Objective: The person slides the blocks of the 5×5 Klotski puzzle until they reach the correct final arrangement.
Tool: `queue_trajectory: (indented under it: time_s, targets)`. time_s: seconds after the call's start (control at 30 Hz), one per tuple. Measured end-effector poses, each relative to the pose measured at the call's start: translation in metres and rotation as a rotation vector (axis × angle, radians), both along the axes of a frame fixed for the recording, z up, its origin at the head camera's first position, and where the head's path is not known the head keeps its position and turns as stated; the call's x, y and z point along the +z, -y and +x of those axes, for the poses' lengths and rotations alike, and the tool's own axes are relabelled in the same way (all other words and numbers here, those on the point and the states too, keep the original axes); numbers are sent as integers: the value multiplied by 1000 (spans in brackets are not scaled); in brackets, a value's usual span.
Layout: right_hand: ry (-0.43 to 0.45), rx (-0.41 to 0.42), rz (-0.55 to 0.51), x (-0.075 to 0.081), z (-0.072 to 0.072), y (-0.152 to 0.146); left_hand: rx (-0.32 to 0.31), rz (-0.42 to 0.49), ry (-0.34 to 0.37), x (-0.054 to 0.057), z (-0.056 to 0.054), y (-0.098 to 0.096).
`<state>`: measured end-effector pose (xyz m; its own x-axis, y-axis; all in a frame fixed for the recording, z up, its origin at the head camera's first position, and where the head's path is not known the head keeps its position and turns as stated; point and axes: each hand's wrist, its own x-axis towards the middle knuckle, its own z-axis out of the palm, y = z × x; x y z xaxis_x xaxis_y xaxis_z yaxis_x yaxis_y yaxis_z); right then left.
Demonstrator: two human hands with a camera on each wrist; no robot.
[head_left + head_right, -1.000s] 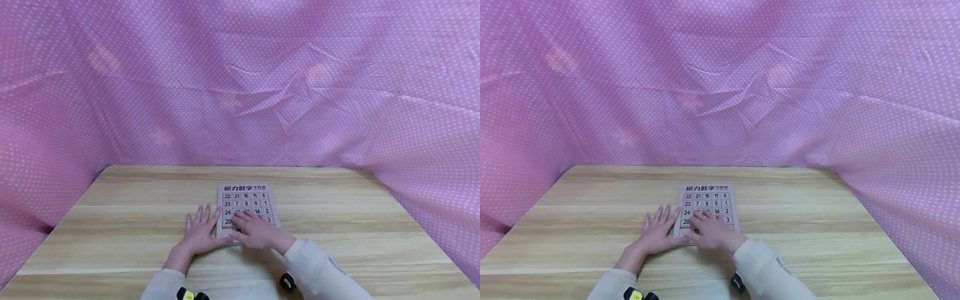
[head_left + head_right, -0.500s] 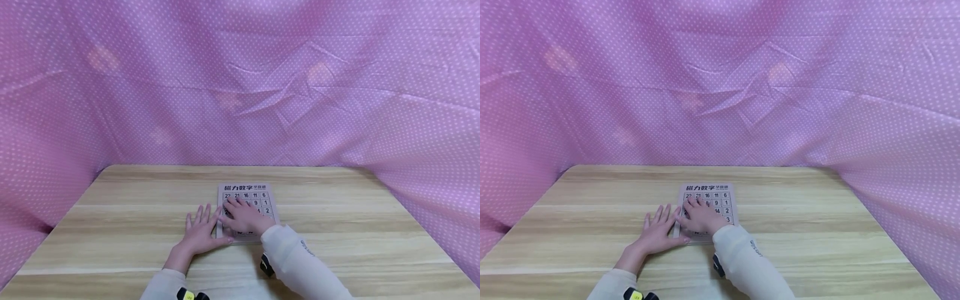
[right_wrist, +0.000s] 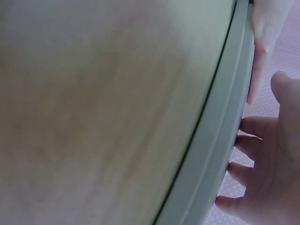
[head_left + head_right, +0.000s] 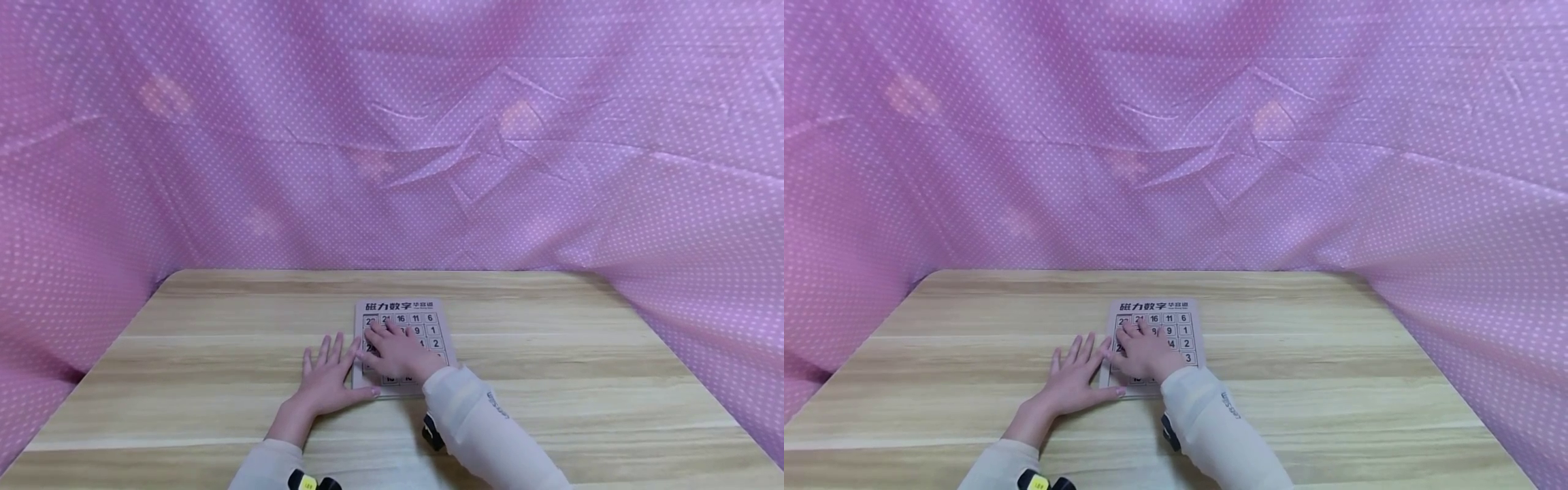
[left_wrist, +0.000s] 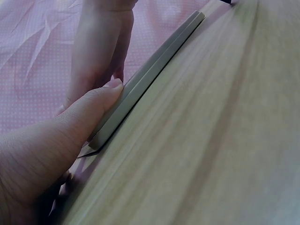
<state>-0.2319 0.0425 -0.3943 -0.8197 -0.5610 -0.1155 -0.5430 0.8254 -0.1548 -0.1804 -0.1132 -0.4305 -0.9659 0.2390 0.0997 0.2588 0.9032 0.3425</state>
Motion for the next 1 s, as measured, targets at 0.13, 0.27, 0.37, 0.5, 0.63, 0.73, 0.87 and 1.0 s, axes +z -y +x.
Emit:
queue_trajectory:
  time_s: [0.13,0.27,0.37,0.5,0.63,0.73,0.87,1.0]
  targets:
    - [-1,20,-1,0,4,-2,-1,0,6,-1,0,1]
    - [-4,37,-5,2,10,-5,-3,1,1,-1,0,0]
    - [-11,42,-4,2,14,-7,-8,-2,-6,-1,0,0]
    - [-28,49,2,1,18,-8,-11,-7,-8,-1,0,1]
    - [-24,48,-4,1,21,-7,-8,-11,-6,-1,1,1]
    - [-10,44,-13,3,23,-7,-9,-13,-5,0,1,2]
    - [-2,44,-19,4,24,-8,-10,-14,-6,1,1,2]
    - [13,51,-39,4,22,-10,-9,-11,-5,1,1,0]
